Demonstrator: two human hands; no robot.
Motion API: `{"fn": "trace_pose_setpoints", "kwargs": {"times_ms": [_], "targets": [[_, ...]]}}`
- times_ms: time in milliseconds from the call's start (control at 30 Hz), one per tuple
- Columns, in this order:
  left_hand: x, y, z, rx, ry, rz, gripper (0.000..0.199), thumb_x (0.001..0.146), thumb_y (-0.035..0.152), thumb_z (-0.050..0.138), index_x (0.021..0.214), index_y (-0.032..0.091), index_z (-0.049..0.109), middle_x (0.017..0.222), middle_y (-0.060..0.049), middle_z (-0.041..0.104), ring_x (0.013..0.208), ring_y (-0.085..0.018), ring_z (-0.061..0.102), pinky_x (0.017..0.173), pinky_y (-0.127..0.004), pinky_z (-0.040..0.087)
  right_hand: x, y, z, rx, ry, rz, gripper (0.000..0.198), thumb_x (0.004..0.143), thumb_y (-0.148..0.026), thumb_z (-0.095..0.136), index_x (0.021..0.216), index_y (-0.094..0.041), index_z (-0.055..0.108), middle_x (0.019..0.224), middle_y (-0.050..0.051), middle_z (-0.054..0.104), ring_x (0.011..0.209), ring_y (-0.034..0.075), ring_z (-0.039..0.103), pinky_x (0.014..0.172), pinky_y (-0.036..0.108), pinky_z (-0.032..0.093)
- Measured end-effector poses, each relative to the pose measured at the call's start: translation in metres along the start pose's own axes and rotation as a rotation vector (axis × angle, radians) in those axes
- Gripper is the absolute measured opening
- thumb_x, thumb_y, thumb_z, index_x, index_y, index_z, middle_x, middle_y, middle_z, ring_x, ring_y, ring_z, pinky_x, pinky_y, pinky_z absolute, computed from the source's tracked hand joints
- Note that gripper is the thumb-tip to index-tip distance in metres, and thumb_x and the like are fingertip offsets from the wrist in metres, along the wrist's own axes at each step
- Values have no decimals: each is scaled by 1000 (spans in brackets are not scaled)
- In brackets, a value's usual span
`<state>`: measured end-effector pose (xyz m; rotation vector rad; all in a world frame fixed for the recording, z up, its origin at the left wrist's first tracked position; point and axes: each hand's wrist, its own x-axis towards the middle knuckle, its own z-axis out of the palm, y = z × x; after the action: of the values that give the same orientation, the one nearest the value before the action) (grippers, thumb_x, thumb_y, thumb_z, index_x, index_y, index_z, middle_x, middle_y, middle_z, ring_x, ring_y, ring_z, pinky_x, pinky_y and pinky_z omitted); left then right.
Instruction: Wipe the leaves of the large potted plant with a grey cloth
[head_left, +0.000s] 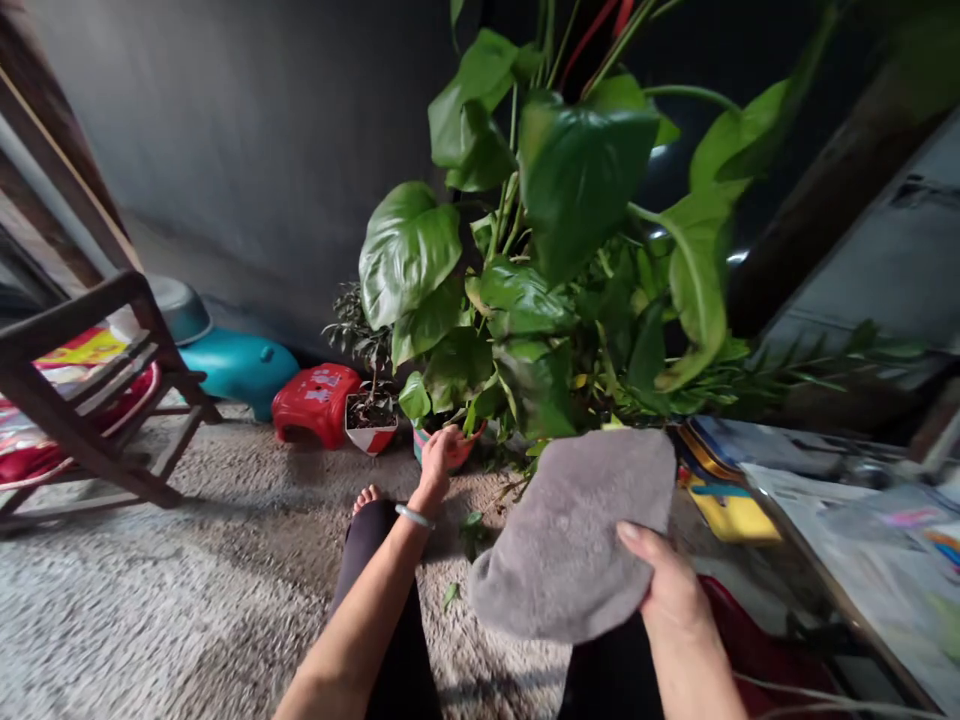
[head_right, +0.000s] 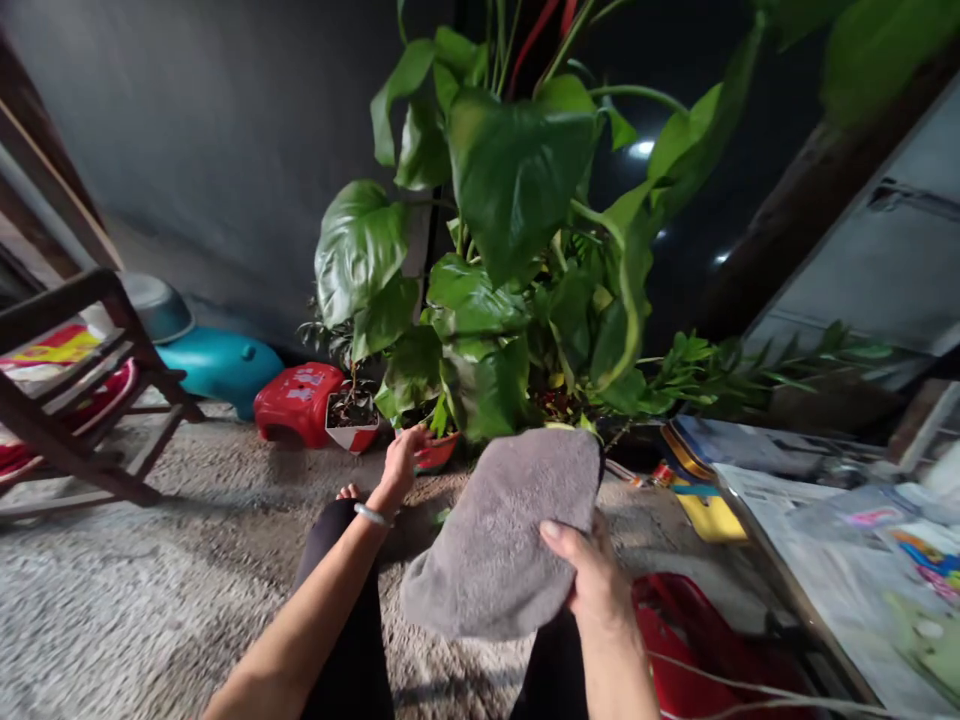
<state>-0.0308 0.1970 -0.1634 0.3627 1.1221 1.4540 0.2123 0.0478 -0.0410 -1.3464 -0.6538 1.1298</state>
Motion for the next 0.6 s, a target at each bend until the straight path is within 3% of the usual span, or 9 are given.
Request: {"fn": "trace_pose_setpoints", "kwargs": {"times_ms": [67, 133, 200, 233, 333, 467, 600], "targets": [[-37, 7, -1, -77, -261, -44, 41, 88, 54, 76, 104, 17, 75, 108, -15, 78, 105, -32, 73, 94, -43, 56, -4, -14, 7, -12, -68, -44, 45, 54, -45, 94, 89, -25, 74, 86, 5, 82, 83, 32, 74, 81, 47, 56], [-77, 14, -3, -114, -562, -132, 64, 76, 71, 83, 109, 16, 77, 110, -17, 80, 113, -39, 73, 99, -49, 56, -8, -17, 19, -82, -151, -36, 46, 52, -47, 97, 84, -24, 74, 82, 6, 82, 82, 32, 73, 78, 45, 55], [-114, 21, -5, -74, -760, -164, 75, 59, 67, 96, 111, 16, 79, 110, -17, 80, 119, -43, 72, 102, -50, 55, -14, -12, 30, -158, -186, 9, 46, 51, -49, 99, 83, -24, 76, 81, 7, 82, 82, 33, 73, 75, 43, 55], [-129, 23, -6, -43, -798, -149, 75, 54, 59, 102, 112, 16, 79, 110, -16, 81, 119, -42, 73, 102, -48, 55, -17, -9, 34, -178, -176, 20, 45, 53, -50, 99, 84, -25, 77, 82, 6, 82, 82, 33, 73, 74, 42, 55], [-163, 24, -6, -28, -723, -91, 71, 52, 39, 105, 115, 18, 79, 108, -13, 82, 107, -36, 78, 97, -43, 58, -24, -2, 37, -124, -186, -52, 45, 57, -51, 98, 87, -25, 79, 90, 6, 84, 88, 32, 75, 80, 42, 56], [-186, 27, 0, -149, -536, -30, 72, 45, 39, 104, 109, 19, 78, 101, -11, 82, 95, -33, 78, 87, -41, 61, -31, -3, 20, 74, -339, -130, 55, 55, -62, 97, 94, -26, 83, 105, 10, 85, 106, 35, 75, 97, 48, 57], [-201, 39, 10, -146, -484, 35, 68, 43, 39, 101, 103, 20, 75, 98, -10, 81, 91, -33, 77, 84, -42, 61, -46, 12, -8, 80, -414, -82, 64, 56, -75, 92, 99, -28, 86, 100, 13, 85, 101, 39, 78, 90, 54, 62]]}}
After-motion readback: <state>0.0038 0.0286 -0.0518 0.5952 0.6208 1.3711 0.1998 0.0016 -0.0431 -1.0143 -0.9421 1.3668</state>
